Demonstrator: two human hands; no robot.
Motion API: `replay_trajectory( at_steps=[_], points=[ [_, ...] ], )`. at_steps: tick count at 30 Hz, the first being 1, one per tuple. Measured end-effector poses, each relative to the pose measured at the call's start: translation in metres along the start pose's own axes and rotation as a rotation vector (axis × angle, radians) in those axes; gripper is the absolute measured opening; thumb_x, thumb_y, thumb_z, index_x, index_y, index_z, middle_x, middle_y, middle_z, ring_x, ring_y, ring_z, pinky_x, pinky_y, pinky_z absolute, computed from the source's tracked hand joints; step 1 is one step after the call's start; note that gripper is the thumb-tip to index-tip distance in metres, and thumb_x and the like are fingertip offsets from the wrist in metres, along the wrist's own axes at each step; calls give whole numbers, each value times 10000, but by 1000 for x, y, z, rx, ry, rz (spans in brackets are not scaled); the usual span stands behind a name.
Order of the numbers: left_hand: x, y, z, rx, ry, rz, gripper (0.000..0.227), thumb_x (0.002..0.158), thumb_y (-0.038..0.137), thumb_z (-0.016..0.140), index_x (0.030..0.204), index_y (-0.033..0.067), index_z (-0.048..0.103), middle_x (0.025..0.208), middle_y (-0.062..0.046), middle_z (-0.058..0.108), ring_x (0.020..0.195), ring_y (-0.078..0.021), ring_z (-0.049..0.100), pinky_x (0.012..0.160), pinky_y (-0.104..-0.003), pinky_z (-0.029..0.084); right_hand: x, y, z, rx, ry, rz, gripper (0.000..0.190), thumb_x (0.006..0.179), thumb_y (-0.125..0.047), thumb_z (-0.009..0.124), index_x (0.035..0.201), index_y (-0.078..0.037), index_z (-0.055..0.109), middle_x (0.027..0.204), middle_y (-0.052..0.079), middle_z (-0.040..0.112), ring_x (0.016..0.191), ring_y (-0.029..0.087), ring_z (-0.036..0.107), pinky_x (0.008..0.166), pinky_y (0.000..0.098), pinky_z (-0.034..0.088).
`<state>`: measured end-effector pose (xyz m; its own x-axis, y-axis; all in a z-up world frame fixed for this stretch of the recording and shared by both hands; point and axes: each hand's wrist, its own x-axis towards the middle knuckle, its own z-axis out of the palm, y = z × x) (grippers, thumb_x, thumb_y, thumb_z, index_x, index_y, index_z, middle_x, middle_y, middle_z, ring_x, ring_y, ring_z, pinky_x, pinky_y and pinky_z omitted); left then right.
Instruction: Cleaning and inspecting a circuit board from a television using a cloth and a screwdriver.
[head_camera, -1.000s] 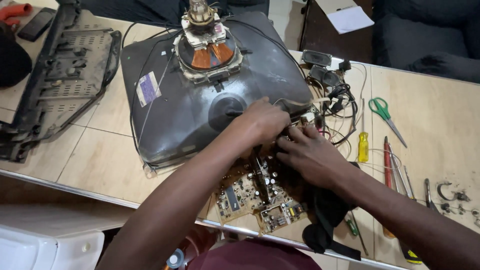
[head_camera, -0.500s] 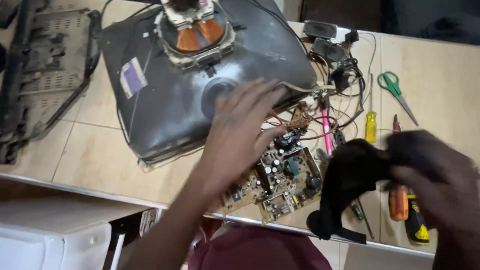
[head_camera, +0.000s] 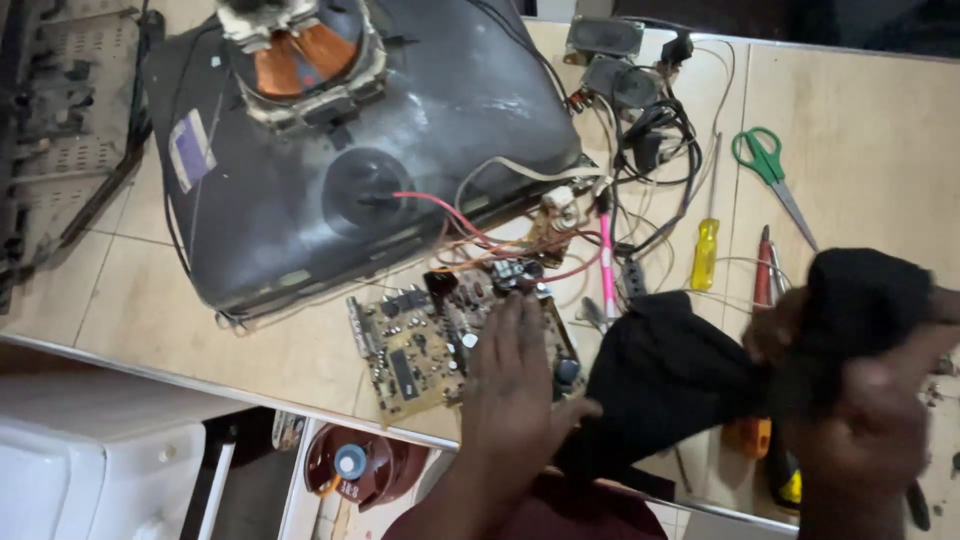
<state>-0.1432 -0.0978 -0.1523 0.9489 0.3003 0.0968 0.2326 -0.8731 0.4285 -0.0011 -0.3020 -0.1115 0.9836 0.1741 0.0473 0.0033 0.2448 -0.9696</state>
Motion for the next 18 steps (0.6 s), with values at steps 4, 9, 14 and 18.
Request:
replay_trajectory(
  at_steps=[4,9,14,18],
  points=[
    [10,9,23,10,27,-186,1138,797,664,803,1563,-6,294,1506,-271,397,1397,-485,347,1123,-609,284,11,-12,34,-161,-159,256,642,712,-72,588,1336,-116,446,1104,165,593,934,254,607,775,373,544],
    [19,22,10,-28,-5,-322,968,823,470,843,1538,37,357,1525,-308,356,1420,-524,292,1129,-617,249,6,12,50,-644,-408,-121,217,961,-190,595,1140,-72,628,1002,67,716,899,199,678,764,325,502],
    [19,31,-31,-265,-225,-511,1101,759,366,925,1616,132,276,1586,-173,275,1455,-345,319,1201,-494,274,17,17,24,-178,-180,21,494,951,-29,611,1375,-48,359,1154,289,709,1040,323,731,825,365,605],
    [2,10,-43,-255,-175,-400,1101,697,466,931,1590,161,364,1580,-189,338,1456,-364,372,1130,-485,378,38,37,-19,-470,-249,-26,320,933,-141,720,1202,-5,614,1066,109,652,1035,214,669,791,317,534]
  ],
)
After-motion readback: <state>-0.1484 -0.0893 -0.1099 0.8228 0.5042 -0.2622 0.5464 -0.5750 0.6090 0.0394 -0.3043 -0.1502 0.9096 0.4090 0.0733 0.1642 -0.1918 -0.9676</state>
